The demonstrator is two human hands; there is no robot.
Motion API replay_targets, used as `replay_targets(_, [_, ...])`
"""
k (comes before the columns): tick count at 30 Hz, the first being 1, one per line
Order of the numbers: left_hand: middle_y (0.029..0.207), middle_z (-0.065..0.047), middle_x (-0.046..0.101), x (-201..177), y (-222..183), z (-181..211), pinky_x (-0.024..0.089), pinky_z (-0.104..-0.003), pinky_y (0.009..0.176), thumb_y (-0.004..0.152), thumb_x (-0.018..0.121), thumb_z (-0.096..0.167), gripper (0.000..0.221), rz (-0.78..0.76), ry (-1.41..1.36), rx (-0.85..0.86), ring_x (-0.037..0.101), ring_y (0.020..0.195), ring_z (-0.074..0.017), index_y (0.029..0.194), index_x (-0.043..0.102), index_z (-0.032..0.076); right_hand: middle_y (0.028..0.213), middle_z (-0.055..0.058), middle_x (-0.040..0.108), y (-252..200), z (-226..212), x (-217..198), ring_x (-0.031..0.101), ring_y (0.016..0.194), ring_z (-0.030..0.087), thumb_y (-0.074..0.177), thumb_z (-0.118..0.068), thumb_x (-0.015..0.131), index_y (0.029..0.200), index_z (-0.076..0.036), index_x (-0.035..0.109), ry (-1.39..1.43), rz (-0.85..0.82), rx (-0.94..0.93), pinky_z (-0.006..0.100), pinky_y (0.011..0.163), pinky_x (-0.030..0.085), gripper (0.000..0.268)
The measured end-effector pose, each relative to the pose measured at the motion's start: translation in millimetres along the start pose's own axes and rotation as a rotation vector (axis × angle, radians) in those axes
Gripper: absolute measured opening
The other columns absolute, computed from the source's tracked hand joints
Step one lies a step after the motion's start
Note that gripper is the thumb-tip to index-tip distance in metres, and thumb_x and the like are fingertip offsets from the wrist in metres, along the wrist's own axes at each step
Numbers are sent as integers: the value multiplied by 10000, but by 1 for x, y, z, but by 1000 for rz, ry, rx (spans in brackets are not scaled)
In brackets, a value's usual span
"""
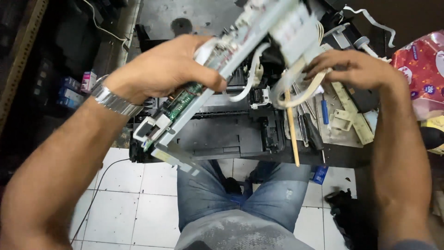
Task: Disassembling a printer by disconnecting ribbon cables and removing the internal circuit board assembly.
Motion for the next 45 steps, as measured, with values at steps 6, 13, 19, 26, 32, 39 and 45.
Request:
replay_targets(6, [783,25,608,9,14,-21,309,-271,568,705,815,229,339,-120,116,34,473,663,-110,921,573,130,1618,70,475,-10,-4,31,356,1551,261,859,-256,627,1269,-222,744,-88,-83,63,605,1240,223,428])
replay_targets(13, [894,21,664,5,24,-40,396,-278,623,710,769,305,388,-320,346,138,556,739,-121,1030,618,145,1620,30,481,-18,-9,45,350,1549,257,874,-271,626,1284,-253,739,-164,-123,42,591,1243,223,425])
replay_targets(19, [893,2,693,9,23,-26,468,-272,702,682,810,166,361,-484,238,130,607,804,-132,1009,671,100,1442,31,675,-39,-29,36,621,1331,220,842,-202,696,1386,-164,658,-88,21,185,374,1167,415,546])
replay_targets(26, [874,0,642,-1,24,-13,397,-293,646,705,806,254,352,-435,423,88,540,749,-143,995,657,119,1143,-7,795,-104,-91,19,740,996,150,878,-277,703,1109,-133,771,-177,259,181,325,884,554,281])
replay_targets(32, [874,-5,676,-1,20,-6,406,-288,616,711,802,240,371,-445,463,67,553,716,-142,1040,676,125,1088,198,668,-134,-127,26,598,861,226,1060,28,830,1161,87,642,-161,931,-91,304,746,502,222])
replay_targets(39, [809,-3,640,-2,16,-6,371,-305,578,717,802,244,346,-431,572,30,490,649,-148,994,627,134,1265,178,679,-95,-160,54,519,1159,333,987,-223,853,1208,-22,699,-644,922,-434,450,1000,404,336])
replay_targets(45, [808,-4,622,-2,19,-6,367,-302,593,719,808,245,347,-453,557,56,479,655,-146,991,626,130,1225,159,717,-73,-201,51,586,1159,336,979,-307,799,1202,-38,692,-703,785,-505,463,997,476,366])
Point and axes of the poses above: each hand's wrist, its own y-axis towards the middle knuckle, its own x-axis out of the palm, z = x × y, the point moved 6 cm from there along y, towards the middle knuckle
